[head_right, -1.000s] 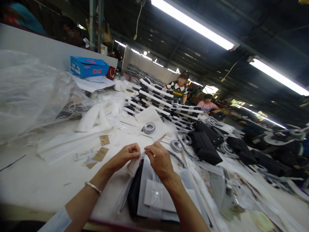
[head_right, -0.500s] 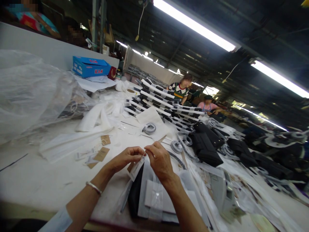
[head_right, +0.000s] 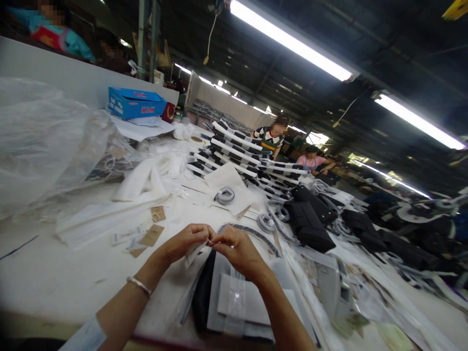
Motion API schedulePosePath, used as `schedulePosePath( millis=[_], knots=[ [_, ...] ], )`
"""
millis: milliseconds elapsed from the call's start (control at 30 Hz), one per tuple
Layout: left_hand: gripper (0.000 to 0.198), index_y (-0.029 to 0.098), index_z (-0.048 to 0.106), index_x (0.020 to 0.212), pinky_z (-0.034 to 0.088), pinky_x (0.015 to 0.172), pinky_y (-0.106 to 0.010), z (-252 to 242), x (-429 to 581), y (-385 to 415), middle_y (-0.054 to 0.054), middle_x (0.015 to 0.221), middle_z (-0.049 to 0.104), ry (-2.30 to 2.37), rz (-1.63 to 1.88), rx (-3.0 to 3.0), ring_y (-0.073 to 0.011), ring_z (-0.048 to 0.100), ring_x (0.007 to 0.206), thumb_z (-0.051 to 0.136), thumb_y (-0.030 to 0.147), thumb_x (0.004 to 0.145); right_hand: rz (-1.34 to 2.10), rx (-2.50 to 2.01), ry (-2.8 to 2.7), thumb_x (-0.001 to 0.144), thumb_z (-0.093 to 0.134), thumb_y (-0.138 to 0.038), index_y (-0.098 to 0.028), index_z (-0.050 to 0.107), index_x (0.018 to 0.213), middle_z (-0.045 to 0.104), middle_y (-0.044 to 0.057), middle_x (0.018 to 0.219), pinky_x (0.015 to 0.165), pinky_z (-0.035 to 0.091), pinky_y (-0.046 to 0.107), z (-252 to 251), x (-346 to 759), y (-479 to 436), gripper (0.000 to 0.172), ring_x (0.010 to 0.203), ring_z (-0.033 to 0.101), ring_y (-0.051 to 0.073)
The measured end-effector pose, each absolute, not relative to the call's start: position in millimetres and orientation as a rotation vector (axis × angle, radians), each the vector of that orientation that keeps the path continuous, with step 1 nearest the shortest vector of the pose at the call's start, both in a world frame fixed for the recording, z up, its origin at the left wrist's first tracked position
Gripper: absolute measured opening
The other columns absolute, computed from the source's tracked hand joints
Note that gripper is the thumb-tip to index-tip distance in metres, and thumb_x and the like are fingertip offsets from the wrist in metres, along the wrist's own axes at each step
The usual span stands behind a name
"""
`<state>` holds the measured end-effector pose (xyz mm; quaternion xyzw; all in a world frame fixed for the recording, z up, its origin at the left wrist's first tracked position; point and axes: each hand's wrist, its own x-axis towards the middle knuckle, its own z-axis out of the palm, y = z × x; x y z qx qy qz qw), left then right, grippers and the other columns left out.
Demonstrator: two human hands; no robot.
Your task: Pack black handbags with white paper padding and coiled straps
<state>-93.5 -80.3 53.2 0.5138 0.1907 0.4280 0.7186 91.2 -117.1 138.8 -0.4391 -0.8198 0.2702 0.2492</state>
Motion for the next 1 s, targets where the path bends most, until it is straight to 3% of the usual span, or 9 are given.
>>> schedulePosePath(
  millis=[167,300,400,567,767,900,1000],
  knots=[
    [0.043,0.014,0.068,0.080,0.036,0.060,-0.022,53.8,-93.9,-82.7,-0.002,0.074,0.060,0.431,0.880,1.194,-0.0118,0.047,0.065,0.067,0.057,0.078,1.267,-1.213,-1.891,0.078,0.072,-0.049,-0.018,0.070,0.074,0.058,-0.001,0.068,0.063,0.043,0.026,140.7,95.7,-121.1,0.031,0.065,0.052,0.013],
    [0.051,0.013,0.067,0.085,0.027,0.049,-0.021,50.7,-93.2,-83.2,-0.002,0.073,0.060,0.473,0.771,1.188,-0.0077,0.039,0.052,0.063,0.064,0.079,1.353,-1.182,-1.688,0.077,0.073,-0.047,-0.018,0.064,0.067,0.059,0.000,0.066,0.070,0.046,0.028,137.0,99.7,-121.1,0.031,0.067,0.053,0.014],
    [0.053,0.013,0.066,0.083,0.025,0.048,-0.022,50.5,-92.7,-82.8,-0.002,0.071,0.059,0.459,0.762,1.222,-0.0077,0.039,0.051,0.061,0.066,0.080,1.324,-1.175,-1.583,0.076,0.073,-0.044,-0.018,0.065,0.068,0.065,0.003,0.081,0.076,0.048,0.030,132.0,101.8,-118.8,0.027,0.074,0.056,0.016],
    [0.054,0.013,0.065,0.077,0.031,0.057,-0.023,51.7,-91.5,-81.6,-0.001,0.067,0.056,0.441,0.791,1.299,-0.0108,0.042,0.060,0.060,0.066,0.080,1.309,-1.074,-1.482,0.076,0.070,-0.054,-0.019,0.068,0.074,0.066,0.011,0.118,0.097,0.045,0.044,132.1,102.3,-118.3,0.035,0.109,0.059,0.028],
    [0.035,0.014,0.062,0.078,0.036,0.064,-0.024,52.4,-88.5,-81.8,0.000,0.072,0.056,0.408,0.852,1.288,-0.0118,0.047,0.066,0.067,0.049,0.082,1.299,-1.009,-1.474,0.079,0.062,-0.062,-0.020,0.070,0.083,0.071,0.012,0.109,0.093,0.047,0.048,139.8,95.5,-122.6,0.043,0.103,0.063,0.030],
    [0.029,0.016,0.064,0.098,0.041,0.079,-0.028,54.0,-87.8,-83.1,-0.003,0.094,0.062,0.357,0.925,1.243,-0.0166,0.054,0.086,0.069,0.040,0.082,1.248,-1.090,-1.553,0.080,0.067,-0.051,-0.020,0.072,0.079,0.072,0.008,0.094,0.091,0.047,0.042,138.0,85.6,-123.1,0.032,0.094,0.064,0.025],
    [0.033,0.016,0.066,0.103,0.041,0.087,-0.031,53.3,-89.1,-82.9,-0.004,0.098,0.063,0.328,0.887,1.276,-0.0198,0.055,0.096,0.068,0.041,0.082,1.116,-1.178,-1.595,0.078,0.072,-0.044,-0.020,0.072,0.073,0.071,0.008,0.099,0.094,0.045,0.040,136.5,79.1,-123.0,0.025,0.098,0.062,0.024]
  ],
)
